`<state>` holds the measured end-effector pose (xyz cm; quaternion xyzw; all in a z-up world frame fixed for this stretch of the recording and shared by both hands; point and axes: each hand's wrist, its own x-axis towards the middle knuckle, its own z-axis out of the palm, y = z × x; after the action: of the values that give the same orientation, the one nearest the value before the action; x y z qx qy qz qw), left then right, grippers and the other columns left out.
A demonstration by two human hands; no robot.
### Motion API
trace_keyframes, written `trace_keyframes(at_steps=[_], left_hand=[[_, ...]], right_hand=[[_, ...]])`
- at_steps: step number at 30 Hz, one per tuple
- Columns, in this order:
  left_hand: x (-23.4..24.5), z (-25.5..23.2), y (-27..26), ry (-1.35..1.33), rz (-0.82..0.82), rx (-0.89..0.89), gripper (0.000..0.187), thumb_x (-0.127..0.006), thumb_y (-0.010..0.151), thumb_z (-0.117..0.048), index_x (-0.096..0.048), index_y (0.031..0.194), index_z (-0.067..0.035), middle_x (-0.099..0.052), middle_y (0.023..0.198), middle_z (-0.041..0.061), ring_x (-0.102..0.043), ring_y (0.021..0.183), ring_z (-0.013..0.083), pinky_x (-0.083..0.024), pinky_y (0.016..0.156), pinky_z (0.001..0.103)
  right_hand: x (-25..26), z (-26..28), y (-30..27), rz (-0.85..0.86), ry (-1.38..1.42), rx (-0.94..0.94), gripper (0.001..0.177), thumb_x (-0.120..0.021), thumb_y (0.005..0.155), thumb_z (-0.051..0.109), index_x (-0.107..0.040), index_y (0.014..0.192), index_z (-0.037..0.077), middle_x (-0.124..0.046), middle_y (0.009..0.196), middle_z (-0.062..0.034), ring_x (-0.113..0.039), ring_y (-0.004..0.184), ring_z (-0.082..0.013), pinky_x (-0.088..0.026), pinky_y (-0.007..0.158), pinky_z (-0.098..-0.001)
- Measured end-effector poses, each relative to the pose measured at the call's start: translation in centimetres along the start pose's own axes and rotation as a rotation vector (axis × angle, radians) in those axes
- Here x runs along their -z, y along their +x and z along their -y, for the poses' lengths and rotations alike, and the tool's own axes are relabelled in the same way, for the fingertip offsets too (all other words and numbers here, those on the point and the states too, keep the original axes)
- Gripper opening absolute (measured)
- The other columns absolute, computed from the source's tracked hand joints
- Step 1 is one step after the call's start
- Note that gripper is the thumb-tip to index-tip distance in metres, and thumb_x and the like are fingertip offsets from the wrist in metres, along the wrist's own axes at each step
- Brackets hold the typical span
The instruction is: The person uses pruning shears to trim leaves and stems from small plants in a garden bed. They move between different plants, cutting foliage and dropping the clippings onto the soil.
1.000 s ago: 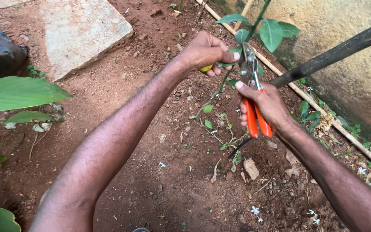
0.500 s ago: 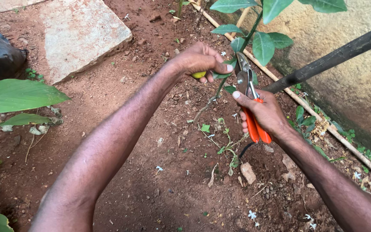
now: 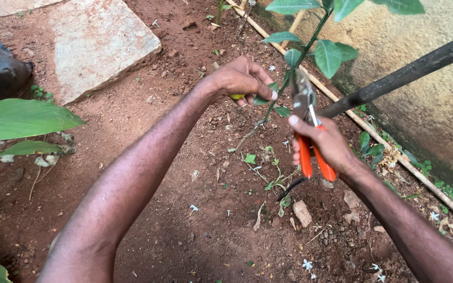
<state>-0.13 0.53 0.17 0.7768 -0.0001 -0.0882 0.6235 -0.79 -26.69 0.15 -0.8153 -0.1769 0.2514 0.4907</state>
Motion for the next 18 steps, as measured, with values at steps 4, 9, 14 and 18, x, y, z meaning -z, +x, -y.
trace_keyframes(at_steps=[4, 9, 14, 18], left_hand=[[-0.2, 0.3, 0.9, 0.011, -0.16, -0.1, 0.048, -0.084, 0.083, -0.015, -0.067, 0.126, -0.002, -0.075, 0.094, 0.014, -0.053, 0.047, 0.0031, -0.046, 0.035, 0.018], [-1.8, 0.3, 2.9, -0.212, -0.29, -0.205, 0.045, -0.072, 0.092, -0.017, -0.061, 0.133, -0.001, -0.077, 0.104, 0.017, -0.052, 0.043, 0.0051, -0.048, 0.032, 0.021], [-3.3, -0.2, 4.7, -0.276, -0.169, -0.225, 0.042, -0.066, 0.096, -0.015, -0.056, 0.135, 0.0, -0.08, 0.098, 0.017, -0.055, 0.04, 0.0075, -0.047, 0.029, 0.023], [-3.4, -0.1, 5.8, -0.322, -0.146, -0.219, 0.035, -0.063, 0.096, -0.011, -0.063, 0.128, 0.004, -0.082, 0.092, 0.016, -0.053, 0.04, 0.0062, -0.045, 0.029, 0.022]], right_hand=[[-1.0, -1.7, -1.2, 0.04, 0.006, -0.081, 0.037, -0.061, 0.094, 0.045, -0.057, 0.09, 0.008, -0.066, 0.068, -0.0061, -0.069, 0.055, -0.0184, -0.066, 0.055, -0.039], [-2.4, -3.1, -1.4, -0.018, 0.158, -0.187, 0.04, -0.063, 0.095, 0.045, -0.06, 0.09, 0.006, -0.064, 0.067, -0.007, -0.066, 0.053, -0.0183, -0.065, 0.053, -0.0398], [-1.9, -2.2, -0.4, -0.096, 0.095, -0.17, 0.041, -0.061, 0.097, 0.044, -0.058, 0.088, 0.004, -0.063, 0.066, -0.0064, -0.064, 0.048, -0.0181, -0.062, 0.046, -0.0378], [-2.2, -1.4, 0.3, -0.117, 0.042, -0.182, 0.039, -0.063, 0.097, 0.042, -0.055, 0.088, 0.005, -0.062, 0.064, -0.005, -0.062, 0.046, -0.0178, -0.06, 0.043, -0.0359]])
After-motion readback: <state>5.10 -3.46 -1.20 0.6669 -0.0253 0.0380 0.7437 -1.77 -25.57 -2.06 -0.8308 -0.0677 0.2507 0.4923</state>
